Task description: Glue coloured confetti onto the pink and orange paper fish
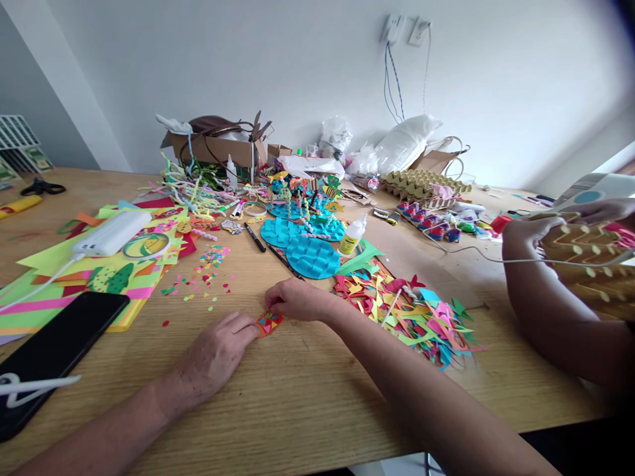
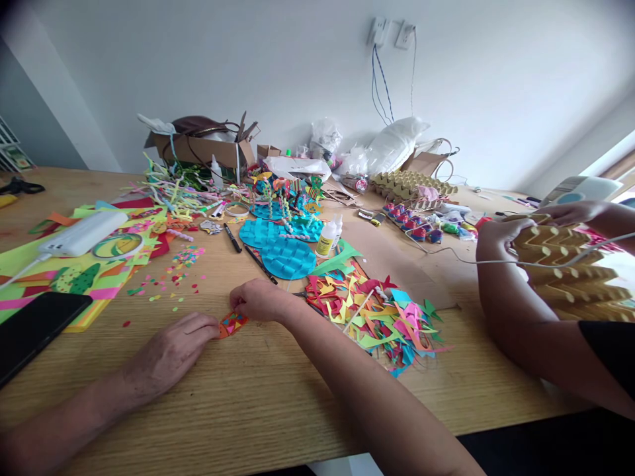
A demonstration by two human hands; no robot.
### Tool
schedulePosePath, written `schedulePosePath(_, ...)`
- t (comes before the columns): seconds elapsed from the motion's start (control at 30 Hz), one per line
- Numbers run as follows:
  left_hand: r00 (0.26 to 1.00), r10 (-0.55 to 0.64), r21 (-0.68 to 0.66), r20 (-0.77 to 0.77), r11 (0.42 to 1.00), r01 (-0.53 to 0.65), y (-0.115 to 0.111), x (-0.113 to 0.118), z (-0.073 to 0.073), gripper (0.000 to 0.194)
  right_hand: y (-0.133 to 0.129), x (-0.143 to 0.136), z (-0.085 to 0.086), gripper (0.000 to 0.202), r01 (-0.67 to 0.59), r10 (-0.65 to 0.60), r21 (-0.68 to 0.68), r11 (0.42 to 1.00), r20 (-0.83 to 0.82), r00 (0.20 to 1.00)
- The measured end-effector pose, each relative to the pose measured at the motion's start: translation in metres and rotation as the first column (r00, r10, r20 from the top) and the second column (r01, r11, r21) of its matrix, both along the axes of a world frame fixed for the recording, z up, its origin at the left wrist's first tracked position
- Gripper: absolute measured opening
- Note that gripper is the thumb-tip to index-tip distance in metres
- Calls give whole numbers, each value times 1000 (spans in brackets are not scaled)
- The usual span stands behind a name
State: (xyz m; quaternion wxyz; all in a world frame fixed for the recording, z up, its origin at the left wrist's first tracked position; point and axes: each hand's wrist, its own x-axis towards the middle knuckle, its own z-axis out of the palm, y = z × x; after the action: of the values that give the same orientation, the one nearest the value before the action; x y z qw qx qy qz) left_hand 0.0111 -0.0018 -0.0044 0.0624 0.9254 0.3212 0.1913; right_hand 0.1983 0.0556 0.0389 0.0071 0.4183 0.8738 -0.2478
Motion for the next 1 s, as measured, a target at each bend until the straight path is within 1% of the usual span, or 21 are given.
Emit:
schedulePosePath(0.13,1000,2,2,-2,1000,-2,-1,0,1,31,-1,0,0,19,15,-15,13,1000,-3,1000)
schedulePosePath(0.27,1000,-1,-10,1,1000,1,0,0,1,30,1,5,2,18,-3,3,-12,1000,-17,1000)
schedulePosePath(0.37,1000,5,-17,0,1000,-5,0,0,-1,31,2,6,-1,18,-31,30,-18,999,-18,999)
schedulePosePath(0.5,1000,12,-28,-2,1000,-12,0,0,-1,30,3,4,-5,18,-17,18,8,1000,-12,1000)
schedulePosePath(0.77,1000,10,-9,2,1000,-10,-2,-1,-1,28,2,6,0,17,-19,18,-10,1000,-33,999)
schedulePosePath(0.9,1000,16,1,-2,1000,-16,-1,-1,-1,29,2,4,-3,17,-37,37,12,999,-10,999)
schedulePosePath(1.0,1000,17,2,-8,1000,-17,-1,-1,0,29,2,3,-4,17,-23,23,28,999,-2,1000)
